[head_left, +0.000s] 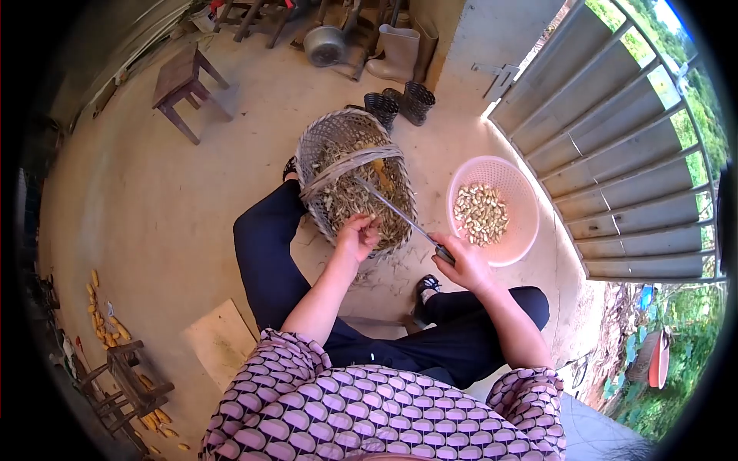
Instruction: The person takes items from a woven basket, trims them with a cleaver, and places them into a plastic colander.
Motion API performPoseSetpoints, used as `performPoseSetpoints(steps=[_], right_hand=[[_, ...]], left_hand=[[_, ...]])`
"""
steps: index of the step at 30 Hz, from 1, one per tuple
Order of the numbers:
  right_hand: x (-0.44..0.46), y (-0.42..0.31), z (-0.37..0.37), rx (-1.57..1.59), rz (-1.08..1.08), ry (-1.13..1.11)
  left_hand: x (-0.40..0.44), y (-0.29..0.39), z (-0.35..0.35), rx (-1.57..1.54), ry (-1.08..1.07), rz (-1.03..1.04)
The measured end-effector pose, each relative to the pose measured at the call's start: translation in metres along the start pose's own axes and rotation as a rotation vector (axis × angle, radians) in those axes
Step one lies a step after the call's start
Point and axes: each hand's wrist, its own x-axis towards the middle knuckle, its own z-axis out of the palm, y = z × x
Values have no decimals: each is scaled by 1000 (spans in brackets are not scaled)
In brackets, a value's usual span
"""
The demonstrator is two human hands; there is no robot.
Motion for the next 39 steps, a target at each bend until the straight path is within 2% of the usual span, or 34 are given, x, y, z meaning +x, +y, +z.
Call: performPoseSetpoints(steps=[2,4,7,10,12,15,19,21,22,24,28,30,31,32,34,36,39], right_hand=[[-2,-12,7,-101,-163,7],[-6,-22,19,-159,-227,-11],[-13,-33,35,-195,-247,-27],[-18,-41,45,-270,-287,7],[-19,-44,50,-338,-317,10],[-19,-49,52,-333,-307,-12],[-19,-42,57,-314,-283,14],[-19,-41,57,-328,-269,-7],[-19,-40,57,-344,-255,-26],[-19,-37,59,-329,-250,-43],[-18,-33,57,-257,-143,-139],[-16,-23,59,-182,-155,-96],[-15,-16,60,-110,-170,-54],[-15,-11,62,-108,-168,-49],[-12,2,63,-134,40,-42],[-15,31,72,-1,186,-3],[-14,20,67,282,384,31]], left_hand=[[-7,1,-1,-37,-50,-8],[-13,3,-5,-85,-94,-58],[-30,5,4,-5,20,-29],[-21,2,-19,-17,20,-7],[-21,2,-24,-198,71,17],[-29,3,-29,-64,-16,79],[0,1,-61,-72,32,67],[15,5,-90,-71,-398,-105],[4,4,-71,-70,-396,-105],[-27,0,-16,-115,250,43],[-16,2,-44,-82,231,18],[-17,8,-53,-71,-51,-30],[-19,8,-52,-66,-50,-29],[-22,8,-51,-112,-175,15],[-39,19,-31,-152,-358,82],[-40,37,-28,-107,-592,61],[-42,40,-25,-73,-489,69]])
